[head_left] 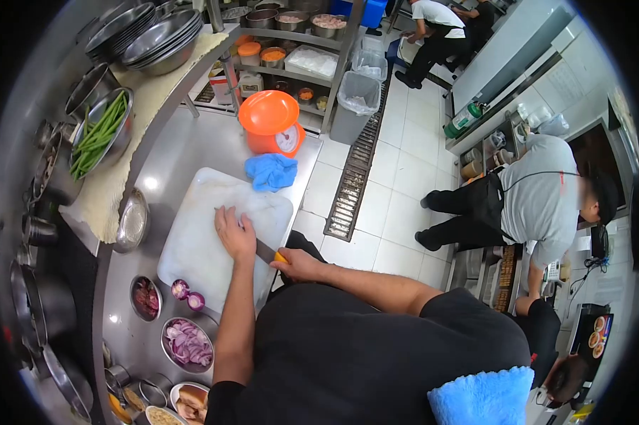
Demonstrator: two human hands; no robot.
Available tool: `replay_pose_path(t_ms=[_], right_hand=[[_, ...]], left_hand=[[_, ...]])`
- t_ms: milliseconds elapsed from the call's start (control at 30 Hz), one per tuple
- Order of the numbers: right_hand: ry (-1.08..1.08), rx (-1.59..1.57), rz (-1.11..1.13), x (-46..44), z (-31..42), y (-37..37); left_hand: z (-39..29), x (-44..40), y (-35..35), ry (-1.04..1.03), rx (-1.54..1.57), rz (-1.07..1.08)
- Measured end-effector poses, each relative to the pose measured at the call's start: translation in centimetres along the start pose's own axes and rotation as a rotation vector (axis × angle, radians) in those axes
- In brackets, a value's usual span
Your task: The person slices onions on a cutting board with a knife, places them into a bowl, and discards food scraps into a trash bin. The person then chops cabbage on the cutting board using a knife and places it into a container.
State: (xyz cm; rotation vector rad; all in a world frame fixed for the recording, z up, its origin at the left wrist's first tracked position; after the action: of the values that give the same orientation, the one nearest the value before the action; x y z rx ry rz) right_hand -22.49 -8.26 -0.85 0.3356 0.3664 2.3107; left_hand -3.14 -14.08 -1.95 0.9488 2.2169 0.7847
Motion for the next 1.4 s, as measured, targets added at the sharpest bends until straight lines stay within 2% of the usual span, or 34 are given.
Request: replay_pose_path(t_ms=[133,300,500,800,933,1033,1133,1200,1267,1400], right_hand=[[-0.033,0.070,0.085,-0.9,0.8,0.0],[-0.064,0.008,0.167,-1.1,2.1,0.1],[-0.048,-0.052,0.231,-2.0,1.7,0.0],[0.028,-0.098,0.298,-4.0,2.6,0.8],[0.147,-0.017,0.349,-5.1,8.5,1.6],[0.445,0.188,0.362,-6.8,10.5,-1.0],[0.550,0.230,0.544,-6.9,14.7,-3.3],[0.644,0.144,0.651,-6.6,15.9,-6.0],[0.735,0.121,0.758,-6.2,17.1,-8.6],[0.821,0.187,0.951,-5.8,18.2,-11.7]], left_hand=[[0.6,0.0,-0.4,0.088,0.119,-0.057],[1.9,-0.2,-0.6,0.103,0.214,-0.144],[2.1,-0.4,0.0,0.233,0.364,-0.200],[2.9,-1.9,1.1,0.314,0.368,-0.281],[0.8,-3.7,7.8,0.278,0.394,-0.453],[0.4,-3.5,15.2,0.252,0.299,-0.612],[2.7,-1.1,21.2,0.278,0.208,-0.802],[3.1,2.0,25.7,0.262,0.056,-0.873],[5.2,5.4,27.9,0.466,0.107,-0.990],[8.2,10.2,29.9,0.561,0.139,-1.142]])
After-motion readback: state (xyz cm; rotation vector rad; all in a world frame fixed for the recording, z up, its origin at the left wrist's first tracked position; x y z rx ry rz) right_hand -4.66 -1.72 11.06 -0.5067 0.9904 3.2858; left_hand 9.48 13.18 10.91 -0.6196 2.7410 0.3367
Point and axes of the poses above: each hand's wrist, its own x-axis away from the middle knuckle, its own y-axis out of the back of the hand, z = x × y, the point moved 3 cm from there along -x, towards the middle knuckle, and after that the axes turned 15 degrees about y, right-handed, at the moved point
